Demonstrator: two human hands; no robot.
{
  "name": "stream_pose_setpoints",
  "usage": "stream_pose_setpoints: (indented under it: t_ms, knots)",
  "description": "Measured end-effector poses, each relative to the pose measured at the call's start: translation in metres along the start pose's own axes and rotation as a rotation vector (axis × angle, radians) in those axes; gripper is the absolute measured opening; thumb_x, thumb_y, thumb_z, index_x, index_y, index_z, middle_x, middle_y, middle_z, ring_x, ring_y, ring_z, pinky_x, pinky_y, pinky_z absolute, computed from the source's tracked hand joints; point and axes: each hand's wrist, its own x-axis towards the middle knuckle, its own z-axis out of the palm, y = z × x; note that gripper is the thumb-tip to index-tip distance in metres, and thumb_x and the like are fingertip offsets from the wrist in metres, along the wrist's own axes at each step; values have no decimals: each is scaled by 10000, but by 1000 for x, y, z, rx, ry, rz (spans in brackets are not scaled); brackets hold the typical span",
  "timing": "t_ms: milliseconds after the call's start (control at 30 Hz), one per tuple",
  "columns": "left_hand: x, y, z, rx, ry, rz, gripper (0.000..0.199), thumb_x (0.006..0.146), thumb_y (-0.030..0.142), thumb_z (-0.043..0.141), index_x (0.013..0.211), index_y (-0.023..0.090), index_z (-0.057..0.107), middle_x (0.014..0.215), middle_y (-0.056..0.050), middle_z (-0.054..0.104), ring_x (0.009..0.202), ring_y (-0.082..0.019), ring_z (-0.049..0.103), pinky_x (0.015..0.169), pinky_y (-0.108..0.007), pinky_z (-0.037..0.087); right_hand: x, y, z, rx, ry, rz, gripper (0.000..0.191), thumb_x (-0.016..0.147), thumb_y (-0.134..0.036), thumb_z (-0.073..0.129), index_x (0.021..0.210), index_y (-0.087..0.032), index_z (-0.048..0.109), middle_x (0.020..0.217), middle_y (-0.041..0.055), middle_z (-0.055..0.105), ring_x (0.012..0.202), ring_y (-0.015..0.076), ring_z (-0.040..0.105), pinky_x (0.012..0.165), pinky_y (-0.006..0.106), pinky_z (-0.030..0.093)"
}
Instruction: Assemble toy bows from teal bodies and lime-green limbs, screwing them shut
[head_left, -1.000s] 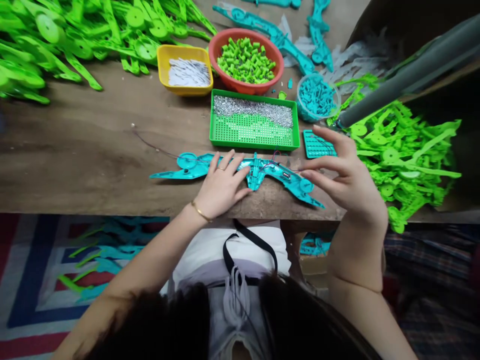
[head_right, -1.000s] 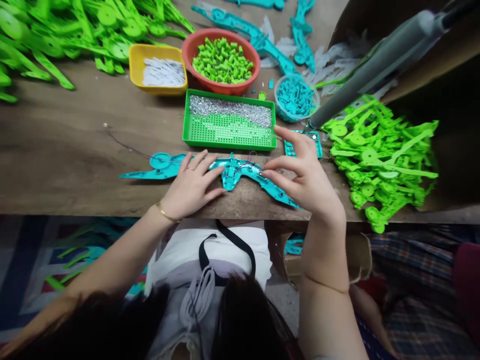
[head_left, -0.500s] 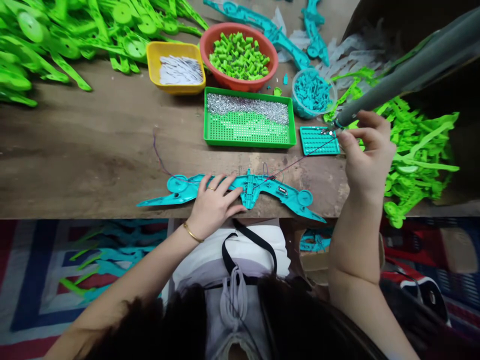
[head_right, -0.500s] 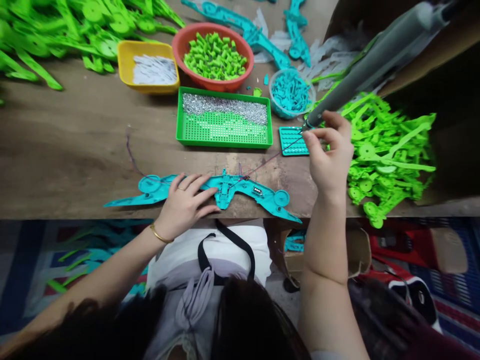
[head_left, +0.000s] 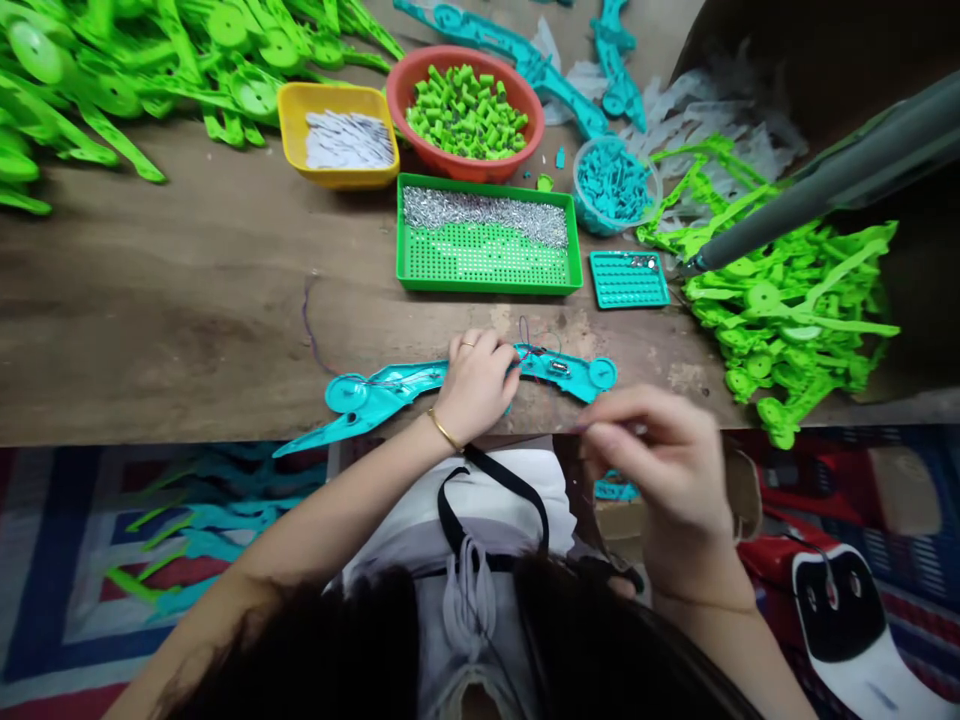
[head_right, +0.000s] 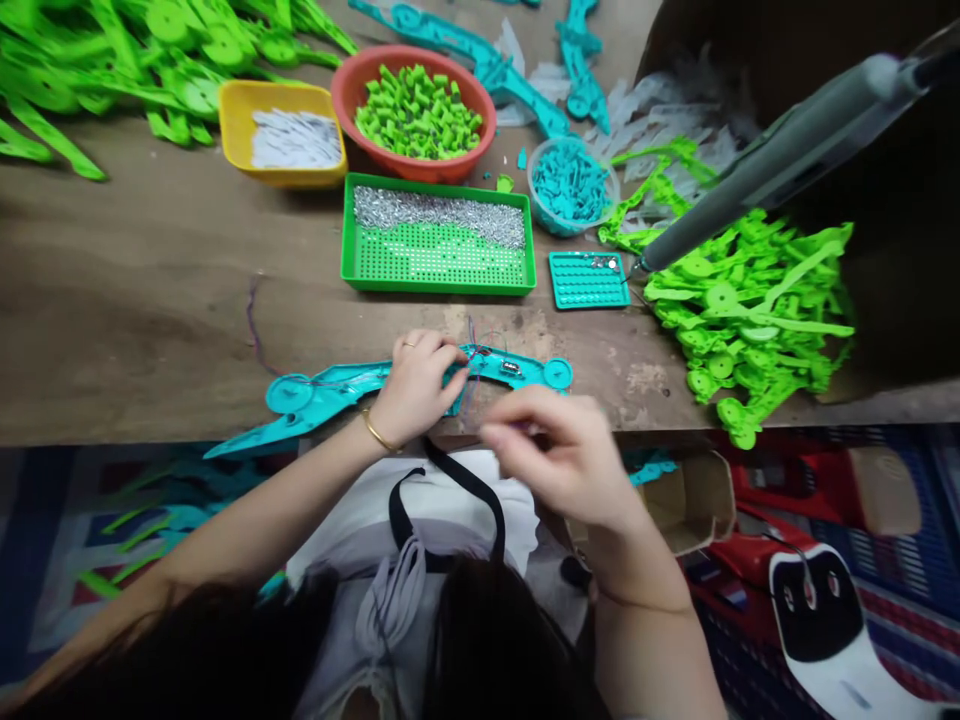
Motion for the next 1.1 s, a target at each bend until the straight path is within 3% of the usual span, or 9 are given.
stream_pose_setpoints:
  t_ms: [133, 200, 267, 433, 533, 633, 867, 967, 1100]
  knots:
    - [3, -2, -1, -198, -5, -56, 119, 893, 214, 555, 875, 203, 672, 995, -55, 679, 1036, -259, 551, 896, -414, 390, -9, 25, 27, -232, -566, -93, 133, 871, -303, 649, 909, -189, 707, 894, 56, 736, 842, 156, 661, 773, 283, 524]
    - [3, -5, -3, -303, -25, -47, 104, 887, 209, 568, 876, 213, 671, 968, -30, 701, 1014, -236, 574, 893, -393, 395, -9, 36, 26, -374, -694, -94, 310, 821, -440, 691, 1000, -189, 713, 1086, 106, 717, 1024, 223, 643, 891, 355, 507]
    - [2, -8, -5, -370, -37, -36, 102, 886, 212, 577, 883, 218, 679, 939, -16, 719, 988, -220, 596, 903, -385, 399, -5, 43, 15, -394, -607, -35, 358, 827, -513, 651, 969, -191, 710, 1064, 100, 714, 1009, 225, 643, 888, 361, 499]
    - [0, -13, -2, -428, -20, -34, 104, 878, 219, 596, 897, 218, 698, 912, -12, 731, 957, -213, 625, 913, -388, 416, 23, 63, -20, -467, 24, 137, 277, 820, -430, 691, 967, -198, 658, 986, 69, 697, 947, 216, 633, 848, 353, 481]
    - [0, -15, 1, -449, -3, -26, 102, 873, 218, 606, 899, 217, 705, 902, -14, 731, 944, -213, 632, 905, -385, 427, 41, 80, -16, -413, -111, 116, 430, 712, -383, 799, 1070, -206, 642, 1120, 83, 680, 1055, 240, 620, 919, 372, 464]
    - [-1, -15, 3, -463, -6, -15, 106, 871, 207, 610, 900, 231, 709, 903, -3, 737, 921, -203, 634, 906, -381, 425, 51, 88, -2, -416, -221, 140, 314, 722, -375, 789, 965, -209, 681, 907, 36, 703, 916, 214, 634, 899, 380, 437]
    - [-3, -12, 3, -444, 9, -23, 95, 893, 255, 604, 880, 225, 694, 893, -4, 731, 908, -198, 625, 908, -371, 420, 55, 84, 13, -504, -146, 187, 222, 824, -151, 544, 954, -215, 712, 624, -26, 660, 701, 162, 630, 941, 409, 388]
    - [-4, -11, 3, -414, -7, 4, 109, 901, 264, 596, 858, 217, 684, 875, -8, 725, 909, -204, 620, 923, -380, 405, 52, 85, 10, -383, -130, 147, 281, 814, -177, 554, 1068, -208, 669, 937, 44, 743, 948, 209, 673, 982, 423, 434]
    - [-5, -11, 2, -375, -16, 24, 140, 917, 273, 561, 877, 212, 681, 881, -17, 724, 915, -210, 612, 942, -390, 389, 47, 83, 6, -58, -240, 76, 612, 806, -312, 656, 1379, -243, 455, 1424, 100, 547, 1308, 228, 531, 1088, 417, 444]
